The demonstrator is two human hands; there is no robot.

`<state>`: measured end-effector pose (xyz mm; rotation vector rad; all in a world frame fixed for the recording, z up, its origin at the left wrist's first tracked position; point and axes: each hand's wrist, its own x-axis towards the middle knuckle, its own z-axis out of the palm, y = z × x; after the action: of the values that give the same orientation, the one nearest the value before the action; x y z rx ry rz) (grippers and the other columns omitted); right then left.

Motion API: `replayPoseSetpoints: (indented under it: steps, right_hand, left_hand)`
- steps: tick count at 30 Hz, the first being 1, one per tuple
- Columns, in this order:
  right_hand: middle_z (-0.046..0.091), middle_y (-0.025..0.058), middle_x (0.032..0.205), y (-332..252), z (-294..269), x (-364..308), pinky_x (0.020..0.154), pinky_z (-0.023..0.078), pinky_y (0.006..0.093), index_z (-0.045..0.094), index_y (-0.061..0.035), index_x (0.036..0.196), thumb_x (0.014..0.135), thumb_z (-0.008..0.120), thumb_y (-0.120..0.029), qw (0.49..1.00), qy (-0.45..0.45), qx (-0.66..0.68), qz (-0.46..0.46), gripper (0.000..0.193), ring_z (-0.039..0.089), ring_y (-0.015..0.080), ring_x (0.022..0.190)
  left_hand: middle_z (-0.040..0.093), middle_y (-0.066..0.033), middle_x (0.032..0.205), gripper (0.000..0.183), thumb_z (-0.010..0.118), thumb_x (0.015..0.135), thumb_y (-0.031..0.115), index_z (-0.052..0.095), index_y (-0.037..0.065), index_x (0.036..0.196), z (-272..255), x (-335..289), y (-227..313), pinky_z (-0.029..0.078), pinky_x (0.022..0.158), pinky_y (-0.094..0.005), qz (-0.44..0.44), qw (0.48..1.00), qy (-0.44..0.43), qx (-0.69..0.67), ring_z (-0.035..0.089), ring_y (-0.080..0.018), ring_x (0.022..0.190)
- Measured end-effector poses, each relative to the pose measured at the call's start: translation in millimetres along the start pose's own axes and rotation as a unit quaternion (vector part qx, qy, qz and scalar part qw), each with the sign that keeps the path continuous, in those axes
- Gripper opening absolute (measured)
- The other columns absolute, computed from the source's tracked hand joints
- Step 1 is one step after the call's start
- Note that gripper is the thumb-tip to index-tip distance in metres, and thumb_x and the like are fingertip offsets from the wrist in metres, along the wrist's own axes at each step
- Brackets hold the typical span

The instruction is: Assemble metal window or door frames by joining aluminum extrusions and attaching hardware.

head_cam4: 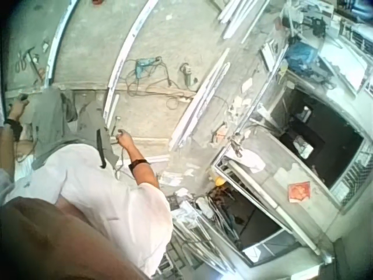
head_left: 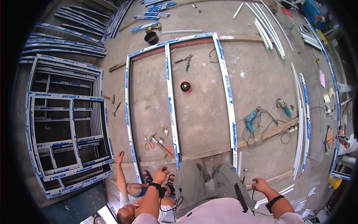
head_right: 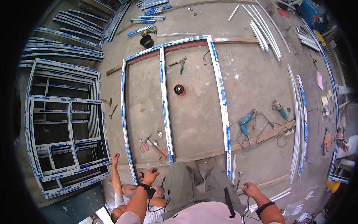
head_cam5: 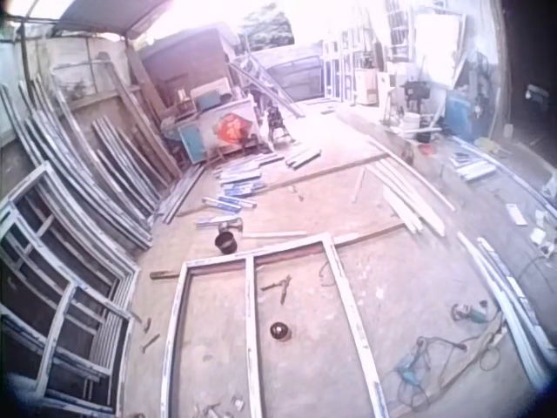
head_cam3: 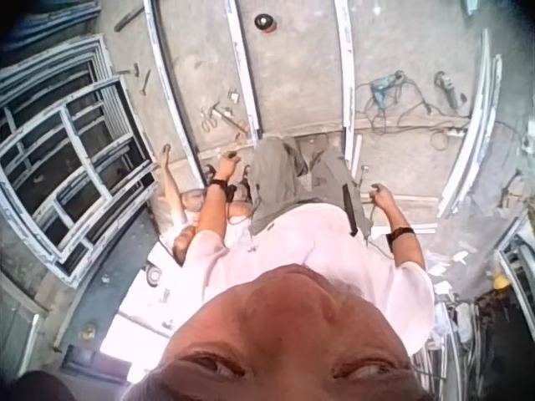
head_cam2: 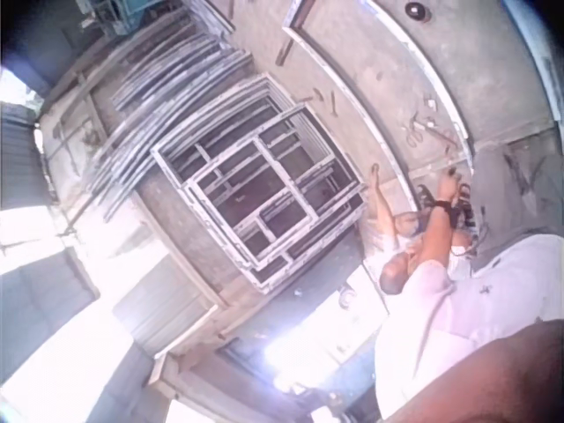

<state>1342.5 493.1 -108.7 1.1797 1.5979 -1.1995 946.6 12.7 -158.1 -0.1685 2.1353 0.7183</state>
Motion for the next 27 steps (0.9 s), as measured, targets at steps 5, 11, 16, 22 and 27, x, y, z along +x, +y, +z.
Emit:
replayPoseSetpoints:
  steps: [5, 11, 16, 22, 27]
  right_hand:
    - [0.071, 0.0177, 0.091, -73, -62, -7, 0.063, 0.056, 0.0346, 0.057, 0.0051, 0.127, 0.087, 0.067, -0.011, 1.0, -0.008, -0.003, 0.004, 0.045, 0.071, 0.0231, 0.072]
    - [0.07, 0.0168, 0.089, -171, -124, -7, 0.058, 0.056, 0.0344, 0.053, 0.0036, 0.131, 0.089, 0.066, -0.012, 0.988, 0.039, 0.124, 0.08, 0.046, 0.069, 0.0237, 0.067]
    - [0.069, 0.0155, 0.09, -277, -158, -15, 0.059, 0.055, 0.0344, 0.051, 0.002, 0.132, 0.089, 0.066, -0.014, 0.993, 0.008, 0.107, 0.052, 0.047, 0.068, 0.0227, 0.068]
    - [0.069, 0.0144, 0.091, -363, -197, -15, 0.061, 0.054, 0.0331, 0.053, 0.0008, 0.131, 0.089, 0.065, -0.015, 0.989, 0.022, 0.14, 0.045, 0.046, 0.067, 0.0209, 0.068]
    - [0.07, 0.0143, 0.088, -374, -222, 11, 0.058, 0.054, 0.0333, 0.054, 0.0017, 0.129, 0.089, 0.065, -0.014, 0.991, 0.031, 0.123, 0.05, 0.045, 0.066, 0.0207, 0.066]
  left_hand:
    - [0.071, -0.0209, 0.104, 0.041, 0.072, 0.08, 0.02, 0.067, -0.006, 0.11, -26, 11, -2, 0.052, 0.088, -0.0358, -0.053, 0.994, 0.037, -0.086, 0.068, -0.0298, 0.098]
    - [0.072, -0.0214, 0.101, 0.039, 0.074, 0.079, 0.024, 0.071, -0.003, 0.106, -49, 63, -2, 0.052, 0.088, -0.037, -0.116, 0.993, -0.013, -0.001, 0.07, -0.0325, 0.097]
    - [0.071, -0.0233, 0.103, 0.041, 0.069, 0.079, 0.028, 0.07, -0.002, 0.107, -104, 142, 94, 0.052, 0.09, -0.0394, -0.025, 0.999, -0.018, -0.008, 0.069, -0.0355, 0.1]
    - [0.069, -0.0131, 0.099, 0.039, 0.065, 0.089, 0.019, 0.061, -0.003, 0.12, -187, 196, 289, 0.053, 0.071, -0.033, 0.007, 0.979, -0.011, -0.202, 0.066, -0.0222, 0.082]
    - [0.067, -0.01, 0.102, 0.04, 0.062, 0.094, 0.02, 0.053, 0.001, 0.128, -223, 209, 404, 0.054, 0.076, -0.0344, -0.077, 0.874, -0.051, -0.476, 0.067, -0.0213, 0.091]
